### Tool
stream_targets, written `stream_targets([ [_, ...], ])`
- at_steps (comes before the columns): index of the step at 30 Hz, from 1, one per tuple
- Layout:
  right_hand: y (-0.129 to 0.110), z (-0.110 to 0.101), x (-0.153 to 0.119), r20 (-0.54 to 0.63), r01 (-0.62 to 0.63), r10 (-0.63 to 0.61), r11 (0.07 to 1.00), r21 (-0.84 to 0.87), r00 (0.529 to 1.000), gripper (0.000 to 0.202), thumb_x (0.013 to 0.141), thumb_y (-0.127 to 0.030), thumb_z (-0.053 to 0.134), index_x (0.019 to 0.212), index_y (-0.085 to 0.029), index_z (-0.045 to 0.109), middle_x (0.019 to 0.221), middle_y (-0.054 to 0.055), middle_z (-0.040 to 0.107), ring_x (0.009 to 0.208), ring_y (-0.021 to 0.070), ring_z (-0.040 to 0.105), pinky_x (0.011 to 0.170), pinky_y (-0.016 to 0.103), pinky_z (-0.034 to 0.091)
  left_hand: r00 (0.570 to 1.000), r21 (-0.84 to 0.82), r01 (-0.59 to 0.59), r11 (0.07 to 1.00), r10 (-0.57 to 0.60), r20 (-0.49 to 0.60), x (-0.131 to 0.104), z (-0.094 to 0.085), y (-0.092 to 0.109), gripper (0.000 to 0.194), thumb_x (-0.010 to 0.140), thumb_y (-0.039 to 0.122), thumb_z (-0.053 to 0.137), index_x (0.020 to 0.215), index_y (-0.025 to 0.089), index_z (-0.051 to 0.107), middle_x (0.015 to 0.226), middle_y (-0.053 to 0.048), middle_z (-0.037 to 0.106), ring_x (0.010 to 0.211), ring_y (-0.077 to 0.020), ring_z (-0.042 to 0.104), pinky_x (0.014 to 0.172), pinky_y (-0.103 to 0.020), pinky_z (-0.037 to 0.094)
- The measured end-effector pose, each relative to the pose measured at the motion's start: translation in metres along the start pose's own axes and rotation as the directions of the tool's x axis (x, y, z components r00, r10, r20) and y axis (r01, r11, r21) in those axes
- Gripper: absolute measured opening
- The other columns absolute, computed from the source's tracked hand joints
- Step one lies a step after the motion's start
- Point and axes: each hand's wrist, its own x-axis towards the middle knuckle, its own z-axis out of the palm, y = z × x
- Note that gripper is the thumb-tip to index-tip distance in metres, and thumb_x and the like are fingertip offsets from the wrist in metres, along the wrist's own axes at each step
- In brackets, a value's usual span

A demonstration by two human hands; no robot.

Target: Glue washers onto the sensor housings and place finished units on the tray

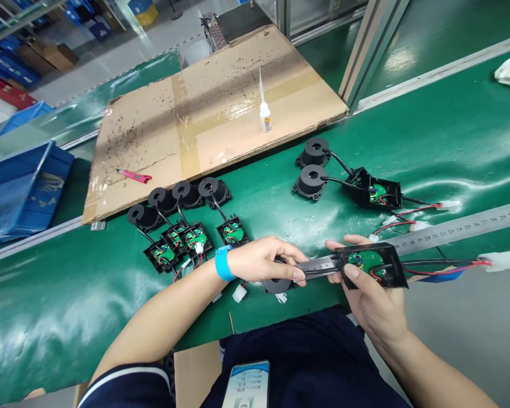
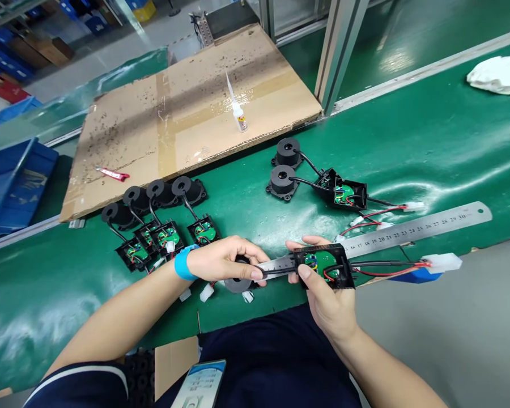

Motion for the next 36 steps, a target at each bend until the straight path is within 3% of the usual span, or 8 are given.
stream_targets([
  [8, -0.002, -0.004, 0.003, 0.024, 0.035, -0.034, 0.998, -0.06, 0.999, 0.027, 0.091, -0.034, 0.082, 0.115, -0.03, 0.07, 0.111, 0.005, 0.078, 0.062, 0.0156, 0.068, 0.065, 0.033, 0.064, 0.999, 0.038, -0.022, 0.999, 0.024, -0.041, -0.002, 0.0, 0.002, 0.043, 0.092, 0.051, 0.073, 0.115, 0.015, 0.077, 0.098, -0.011, 0.081, 0.064, -0.0112, 0.059, 0.059, -0.023, 0.042],
  [12, -0.001, -0.013, 0.003, 0.234, 0.013, -0.002, 0.999, -0.048, 0.972, 0.061, 0.086, -0.037, 0.089, 0.14, -0.034, 0.06, 0.132, 0.008, 0.072, 0.073, 0.0186, 0.072, 0.071, 0.036, 0.066, 0.997, 0.038, -0.015, 0.999, 0.018, -0.071, -0.004, 0.004, 0.003, 0.036, 0.095, 0.044, 0.07, 0.112, 0.013, 0.077, 0.096, -0.01, 0.08, 0.061, -0.0094, 0.053, 0.057, -0.022, 0.039],
  [15, -0.001, -0.016, 0.006, 0.329, -0.02, 0.035, 0.999, -0.048, 0.944, 0.078, 0.081, -0.028, 0.093, 0.147, -0.039, 0.053, 0.134, 0.005, 0.071, 0.078, 0.0174, 0.072, 0.074, 0.033, 0.066, 0.995, 0.029, -0.02, 0.999, 0.023, -0.101, -0.002, 0.008, 0.005, 0.03, 0.095, 0.04, 0.069, 0.104, 0.013, 0.078, 0.091, -0.007, 0.079, 0.06, -0.0082, 0.05, 0.056, -0.022, 0.037],
  [19, -0.002, -0.011, 0.018, 0.286, -0.052, 0.055, 0.998, -0.021, 0.957, 0.051, 0.085, -0.032, 0.091, 0.13, -0.033, 0.067, 0.119, 0.004, 0.076, 0.072, 0.014, 0.069, 0.071, 0.027, 0.063, 0.986, -0.009, 0.006, 1.0, -0.007, -0.165, 0.004, 0.008, 0.007, 0.031, 0.092, 0.041, 0.072, 0.106, 0.014, 0.078, 0.091, -0.006, 0.079, 0.06, -0.0076, 0.047, 0.056, -0.022, 0.035],
  [22, -0.002, -0.008, 0.021, 0.244, -0.058, 0.057, 0.998, -0.005, 0.968, 0.04, 0.085, -0.032, 0.091, 0.12, -0.031, 0.071, 0.111, 0.002, 0.078, 0.067, 0.0124, 0.068, 0.067, 0.024, 0.062, 0.991, -0.03, 0.032, 0.999, -0.035, -0.131, 0.004, 0.005, 0.005, 0.039, 0.091, 0.047, 0.073, 0.111, 0.014, 0.077, 0.095, -0.007, 0.08, 0.056, -0.0071, 0.045, 0.053, -0.022, 0.033],
  [27, 0.0, -0.007, 0.008, 0.286, -0.011, 0.025, 0.999, -0.05, 0.958, 0.047, 0.083, -0.03, 0.091, 0.124, -0.033, 0.067, 0.116, 0.004, 0.076, 0.069, 0.016, 0.068, 0.067, 0.032, 0.064, 0.991, 0.05, -0.037, 0.998, 0.043, -0.125, -0.007, 0.007, -0.005, 0.034, 0.093, 0.046, 0.072, 0.104, 0.015, 0.077, 0.089, -0.007, 0.079, 0.062, -0.0093, 0.053, 0.058, -0.022, 0.039],
  [31, 0.001, -0.007, 0.008, 0.312, -0.01, 0.031, 0.998, -0.069, 0.95, 0.047, 0.085, -0.03, 0.09, 0.125, -0.031, 0.065, 0.119, 0.006, 0.075, 0.07, 0.0171, 0.069, 0.068, 0.034, 0.064, 0.961, 0.033, -0.061, 0.998, 0.068, -0.269, -0.015, 0.018, -0.016, 0.033, 0.091, 0.045, 0.074, 0.102, 0.014, 0.078, 0.087, -0.006, 0.078, 0.068, -0.0112, 0.059, 0.065, -0.023, 0.044],
  [36, -0.002, -0.01, 0.02, 0.323, 0.011, 0.02, 0.996, -0.093, 0.946, 0.044, 0.084, -0.035, 0.09, 0.12, -0.028, 0.066, 0.112, 0.006, 0.077, 0.067, 0.0164, 0.068, 0.068, 0.033, 0.063, 0.93, -0.028, -0.071, 0.997, 0.056, -0.364, -0.01, 0.027, -0.02, 0.045, 0.089, 0.045, 0.076, 0.123, 0.016, 0.076, 0.085, -0.004, 0.076, 0.065, -0.011, 0.056, 0.064, -0.024, 0.044],
])
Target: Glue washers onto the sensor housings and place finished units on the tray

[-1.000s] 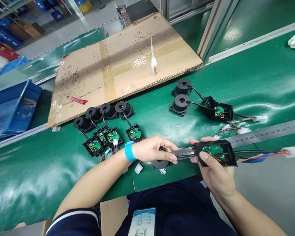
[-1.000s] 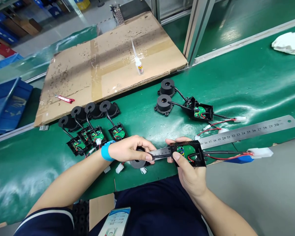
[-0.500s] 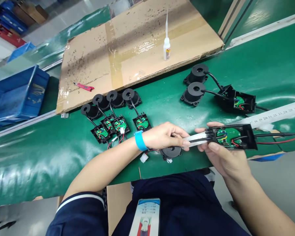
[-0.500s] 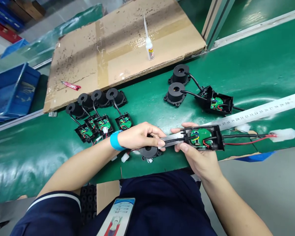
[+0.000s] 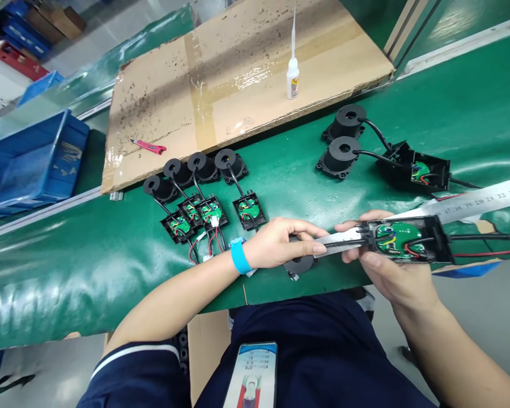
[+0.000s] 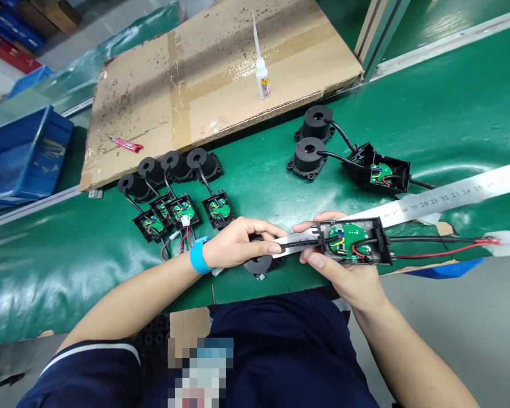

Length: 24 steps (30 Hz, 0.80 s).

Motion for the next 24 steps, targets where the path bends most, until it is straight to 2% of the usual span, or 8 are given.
stream_targets([
  [3, -0.002, -0.001, 0.002, -0.009, -0.01, 0.009, 1.0, -0.008, 1.0, 0.047, 0.083, -0.037, 0.092, 0.121, -0.028, 0.066, 0.106, 0.005, 0.077, 0.064, 0.0159, 0.069, 0.065, 0.03, 0.063, 0.999, 0.022, 0.004, 1.0, -0.005, 0.043, 0.004, -0.002, 0.002, 0.048, 0.091, 0.045, 0.075, 0.13, 0.018, 0.073, 0.082, -0.003, 0.075, 0.064, -0.0115, 0.055, 0.063, -0.024, 0.043],
  [9, 0.0, 0.004, 0.002, -0.026, 0.032, -0.032, 0.999, -0.004, 0.999, 0.048, 0.08, -0.039, 0.093, 0.117, -0.03, 0.064, 0.103, 0.003, 0.078, 0.063, 0.017, 0.069, 0.064, 0.033, 0.064, 0.991, 0.024, 0.013, 1.0, -0.016, 0.13, 0.008, -0.01, 0.009, 0.041, 0.091, 0.043, 0.075, 0.123, 0.019, 0.077, 0.098, -0.004, 0.078, 0.081, -0.0146, 0.063, 0.071, -0.024, 0.047],
  [13, 0.004, -0.001, 0.0, 0.012, 0.024, -0.024, 1.0, 0.003, 1.0, 0.048, 0.083, -0.036, 0.091, 0.122, -0.032, 0.062, 0.109, 0.003, 0.077, 0.067, 0.0185, 0.07, 0.067, 0.035, 0.064, 0.981, 0.005, 0.037, 0.999, -0.037, 0.19, 0.009, -0.012, 0.012, 0.036, 0.091, 0.046, 0.074, 0.109, 0.016, 0.081, 0.098, -0.006, 0.078, 0.078, -0.0136, 0.062, 0.07, -0.024, 0.047],
  [16, 0.005, -0.004, -0.001, 0.038, 0.025, -0.026, 1.0, 0.014, 0.999, 0.047, 0.085, -0.034, 0.089, 0.124, -0.032, 0.062, 0.112, 0.005, 0.076, 0.07, 0.0193, 0.071, 0.068, 0.036, 0.065, 0.982, 0.019, 0.059, 0.998, -0.061, 0.177, 0.01, -0.012, 0.012, 0.039, 0.088, 0.051, 0.076, 0.102, 0.015, 0.08, 0.09, -0.005, 0.077, 0.073, -0.0129, 0.06, 0.065, -0.023, 0.045],
  [18, 0.004, -0.005, -0.002, 0.044, 0.023, -0.023, 1.0, 0.011, 0.999, 0.05, 0.082, -0.035, 0.092, 0.123, -0.032, 0.063, 0.112, 0.004, 0.076, 0.07, 0.0197, 0.07, 0.067, 0.037, 0.065, 0.984, 0.027, 0.064, 0.998, -0.068, 0.162, 0.01, -0.011, 0.011, 0.042, 0.087, 0.054, 0.077, 0.101, 0.014, 0.08, 0.085, -0.005, 0.075, 0.07, -0.0128, 0.059, 0.061, -0.023, 0.043],
  [21, -0.001, -0.008, -0.002, 0.062, 0.004, -0.002, 1.0, -0.027, 0.998, 0.059, 0.075, -0.03, 0.096, 0.125, -0.034, 0.064, 0.118, 0.005, 0.074, 0.071, 0.0201, 0.07, 0.066, 0.039, 0.066, 0.987, 0.026, 0.039, 0.999, -0.043, 0.157, 0.009, -0.011, 0.009, 0.043, 0.087, 0.056, 0.076, 0.098, 0.014, 0.079, 0.08, -0.004, 0.073, 0.066, -0.0122, 0.058, 0.059, -0.023, 0.042],
  [24, -0.003, -0.014, -0.003, 0.067, -0.02, 0.024, 0.998, -0.062, 0.997, 0.058, 0.075, -0.026, 0.096, 0.125, -0.033, 0.066, 0.125, 0.006, 0.072, 0.073, 0.019, 0.07, 0.065, 0.037, 0.066, 0.988, 0.032, 0.017, 0.999, -0.022, 0.155, 0.009, -0.01, 0.01, 0.042, 0.088, 0.055, 0.075, 0.097, 0.015, 0.079, 0.078, -0.003, 0.072, 0.063, -0.011, 0.055, 0.057, -0.023, 0.04],
])
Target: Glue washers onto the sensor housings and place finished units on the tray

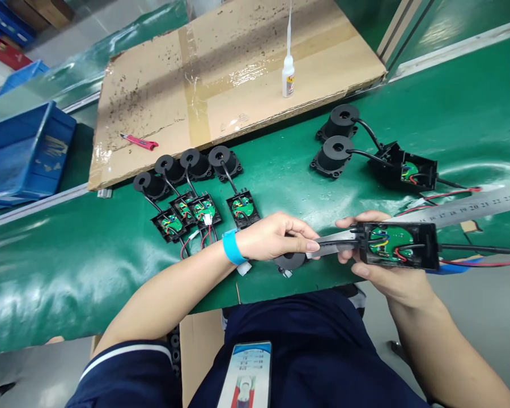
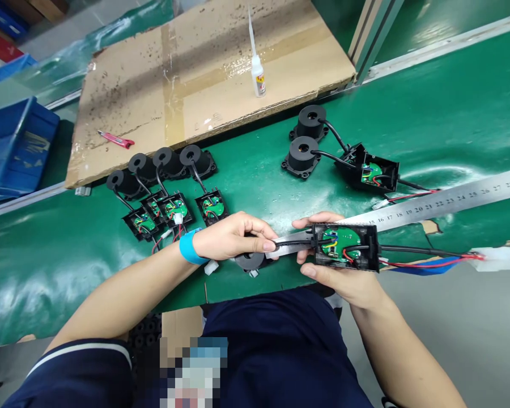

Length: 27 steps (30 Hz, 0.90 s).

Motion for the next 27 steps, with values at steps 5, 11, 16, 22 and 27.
stream_targets([
  [5, 0.0006, -0.0102, 0.0007, 0.03, -0.008, 0.008, 1.0, -0.01, 1.0, 0.062, 0.073, -0.036, 0.099, 0.127, -0.031, 0.07, 0.129, 0.008, 0.07, 0.072, 0.019, 0.069, 0.065, 0.036, 0.064, 1.0, 0.031, 0.007, 1.0, -0.007, 0.008, 0.0005, -0.0008, 0.0029, 0.034, 0.091, 0.046, 0.073, 0.1, 0.014, 0.08, 0.078, -0.002, 0.07, 0.059, -0.0085, 0.047, 0.054, -0.023, 0.034],
  [11, -0.0035, -0.0095, 0.0071, 0.019, -0.034, 0.035, 0.999, -0.019, 0.999, 0.065, 0.068, -0.049, 0.1, 0.123, -0.03, 0.073, 0.118, 0.008, 0.075, 0.066, 0.0194, 0.068, 0.06, 0.035, 0.064, 0.999, 0.004, 0.016, 1.0, -0.016, 0.044, 0.0006, -0.0013, 0.005, 0.034, 0.092, 0.046, 0.072, 0.1, 0.014, 0.08, 0.069, 0.0, 0.065, 0.053, -0.0069, 0.04, 0.048, -0.022, 0.03],
  [16, -0.003, -0.0098, 0.0083, 0.032, -0.045, 0.045, 0.999, 0.006, 0.998, 0.068, 0.07, -0.048, 0.099, 0.13, -0.032, 0.07, 0.117, 0.007, 0.077, 0.066, 0.0187, 0.069, 0.064, 0.035, 0.065, 0.999, -0.053, -0.004, 0.999, 0.007, 0.049, 0.0005, -0.0006, 0.0057, 0.027, 0.092, 0.039, 0.073, 0.098, 0.015, 0.081, 0.077, -0.003, 0.073, 0.057, -0.0071, 0.045, 0.051, -0.021, 0.034],
  [22, -0.0026, -0.0114, 0.0059, 0.025, -0.06, 0.06, 0.998, 0.028, 0.998, 0.065, 0.069, -0.046, 0.1, 0.126, -0.033, 0.071, 0.117, 0.006, 0.077, 0.067, 0.0187, 0.069, 0.062, 0.034, 0.064, 0.999, -0.083, -0.019, 0.996, 0.023, 0.047, 0.0008, -0.0002, 0.0049, 0.021, 0.092, 0.034, 0.073, 0.098, 0.016, 0.081, 0.083, -0.004, 0.077, 0.061, -0.0086, 0.052, 0.057, -0.022, 0.039],
  [27, -0.003, -0.0113, 0.0063, 0.023, -0.067, 0.067, 0.997, 0.029, 0.998, 0.063, 0.069, -0.046, 0.1, 0.124, -0.034, 0.072, 0.119, 0.004, 0.076, 0.067, 0.0171, 0.069, 0.066, 0.033, 0.064, 0.999, -0.078, 0.002, 0.997, 0.003, 0.055, 0.0005, -0.0009, 0.0046, 0.022, 0.093, 0.036, 0.072, 0.099, 0.016, 0.081, 0.084, -0.004, 0.077, 0.061, -0.0086, 0.051, 0.056, -0.022, 0.038],
])
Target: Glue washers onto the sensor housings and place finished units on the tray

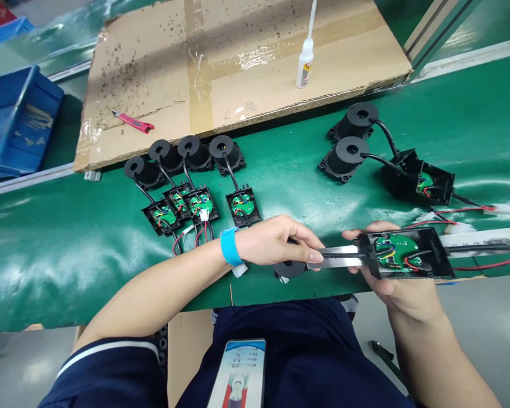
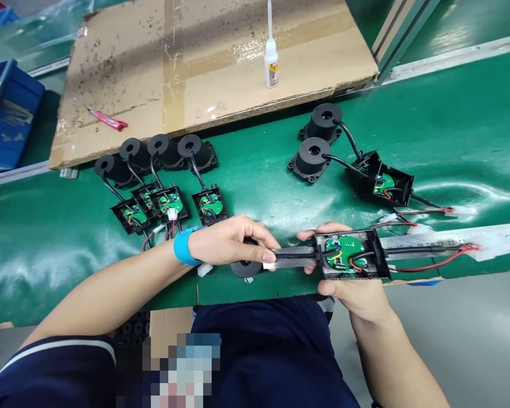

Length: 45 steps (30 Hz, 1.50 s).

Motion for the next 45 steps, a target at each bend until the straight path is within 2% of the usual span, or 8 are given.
stream_targets([
  [9, 0.001, -0.002, 0.0, 0.0, 0.011, -0.011, 1.0, -0.025, 1.0, 0.062, 0.07, -0.048, 0.1, 0.123, -0.031, 0.072, 0.118, 0.006, 0.075, 0.068, 0.019, 0.07, 0.067, 0.034, 0.065, 1.0, 0.018, -0.02, 1.0, 0.02, -0.007, 0.0, 0.0, 0.001, 0.022, 0.093, 0.034, 0.072, 0.098, 0.015, 0.082, 0.082, -0.004, 0.077, 0.059, -0.0075, 0.048, 0.054, -0.021, 0.037],
  [18, 0.0, -0.001, 0.001, 0.034, 0.031, -0.031, 1.0, -0.004, 0.999, 0.061, 0.073, -0.044, 0.099, 0.125, -0.031, 0.072, 0.119, 0.003, 0.076, 0.071, 0.0158, 0.072, 0.07, 0.026, 0.065, 1.0, 0.026, -0.01, 1.0, 0.01, -0.017, 0.0, 0.0, 0.003, 0.021, 0.092, 0.034, 0.073, 0.096, 0.016, 0.082, 0.082, -0.004, 0.077, 0.059, -0.0077, 0.047, 0.054, -0.021, 0.037],
  [39, 0.005, -0.006, -0.002, 0.033, 0.042, -0.04, 0.998, -0.046, 0.999, 0.066, 0.07, -0.042, 0.1, 0.128, -0.03, 0.07, 0.12, 0.007, 0.075, 0.077, 0.0222, 0.074, 0.072, 0.035, 0.067, 1.0, 0.033, 0.007, 0.999, -0.006, -0.021, 0.001, 0.0, 0.002, 0.025, 0.09, 0.038, 0.073, 0.097, 0.016, 0.081, 0.085, -0.005, 0.076, 0.065, -0.0098, 0.054, 0.059, -0.023, 0.042],
  [42, 0.006, 0.002, -0.004, 0.009, 0.078, -0.077, 0.997, -0.025, 0.997, 0.064, 0.075, -0.042, 0.098, 0.131, -0.03, 0.068, 0.121, 0.007, 0.074, 0.083, 0.0222, 0.073, 0.075, 0.036, 0.066, 0.999, 0.053, 0.0, 0.999, 0.002, -0.037, 0.001, 0.001, 0.0, 0.025, 0.09, 0.038, 0.073, 0.098, 0.016, 0.081, 0.085, -0.005, 0.076, 0.067, -0.0109, 0.057, 0.06, -0.023, 0.043],
  [45, 0.008, 0.021, -0.007, -0.06, 0.093, -0.092, 0.996, 0.016, 0.994, 0.067, 0.08, -0.04, 0.095, 0.138, -0.034, 0.062, 0.124, 0.006, 0.072, 0.075, 0.0184, 0.07, 0.068, 0.035, 0.064, 0.998, 0.077, -0.016, 0.997, 0.021, -0.055, 0.001, 0.002, 0.0, 0.027, 0.09, 0.04, 0.073, 0.097, 0.015, 0.081, 0.083, -0.005, 0.075, 0.067, -0.0112, 0.057, 0.06, -0.022, 0.043],
])
